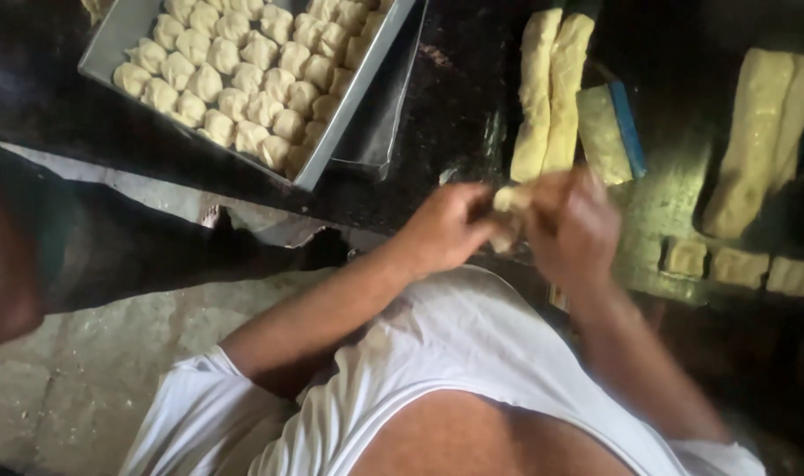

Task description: Shaping and placing small portions of dough into a large metal baking pan.

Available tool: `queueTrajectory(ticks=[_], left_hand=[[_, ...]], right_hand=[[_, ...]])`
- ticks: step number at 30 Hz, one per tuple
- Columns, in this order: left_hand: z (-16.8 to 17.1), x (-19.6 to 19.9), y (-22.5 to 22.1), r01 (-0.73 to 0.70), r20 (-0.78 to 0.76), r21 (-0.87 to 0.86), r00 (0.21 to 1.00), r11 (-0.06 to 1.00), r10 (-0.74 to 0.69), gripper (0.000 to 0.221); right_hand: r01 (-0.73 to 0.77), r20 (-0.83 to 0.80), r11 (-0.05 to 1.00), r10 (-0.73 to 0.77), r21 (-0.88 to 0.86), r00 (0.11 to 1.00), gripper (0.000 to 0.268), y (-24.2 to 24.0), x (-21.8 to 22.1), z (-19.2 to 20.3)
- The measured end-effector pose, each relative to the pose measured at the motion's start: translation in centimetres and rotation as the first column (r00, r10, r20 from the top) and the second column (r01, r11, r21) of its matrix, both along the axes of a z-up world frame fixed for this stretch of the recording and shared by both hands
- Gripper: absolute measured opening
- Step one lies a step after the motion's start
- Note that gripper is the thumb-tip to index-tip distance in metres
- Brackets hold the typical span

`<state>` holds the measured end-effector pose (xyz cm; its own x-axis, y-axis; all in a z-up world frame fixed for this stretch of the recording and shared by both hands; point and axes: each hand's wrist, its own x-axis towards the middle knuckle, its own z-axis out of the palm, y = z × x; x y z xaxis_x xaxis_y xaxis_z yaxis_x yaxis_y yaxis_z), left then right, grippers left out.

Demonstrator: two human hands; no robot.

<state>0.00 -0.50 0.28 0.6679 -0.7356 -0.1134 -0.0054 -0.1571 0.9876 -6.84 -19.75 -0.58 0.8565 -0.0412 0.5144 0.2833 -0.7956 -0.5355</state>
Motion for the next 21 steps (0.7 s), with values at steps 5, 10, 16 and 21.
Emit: queueTrajectory(ticks=[5, 10, 16, 21], left_hand=[[-0.5, -0.1, 0.2, -0.305, -0.561, -0.249, 0.819, 0.919, 0.12, 0.035], [-0.6, 0.2, 0.3, -0.303, -0.251, -0.232, 0.937, 0.924, 0.244, 0.03], [-0.9, 1.0, 1.4, -0.175, 0.184, 0.164, 0.972, 0.971, 0.144, 0.02], [-1.2, 1.5, 2.9, -0.314, 0.305, -0.352, 0.852, 0.882, 0.425, 0.052]], right_hand=[[-0.116, 0.193, 0.971, 0.157, -0.208, 0.969, 0.031, 1.2, -1.5, 0.1], [-0.261, 0.145, 0.934, 0.302, -0.245, 0.942, 0.021, -1.4, 0.4, -0.2], [-0.199, 0.161, 0.909, 0.272, -0.368, 0.949, 0.033, 1.9, 2.7, 6.3], [0.256, -0.731, 0.934, 0.008, 0.25, 0.682, 0.03, 0.1, 4.6, -3.1]])
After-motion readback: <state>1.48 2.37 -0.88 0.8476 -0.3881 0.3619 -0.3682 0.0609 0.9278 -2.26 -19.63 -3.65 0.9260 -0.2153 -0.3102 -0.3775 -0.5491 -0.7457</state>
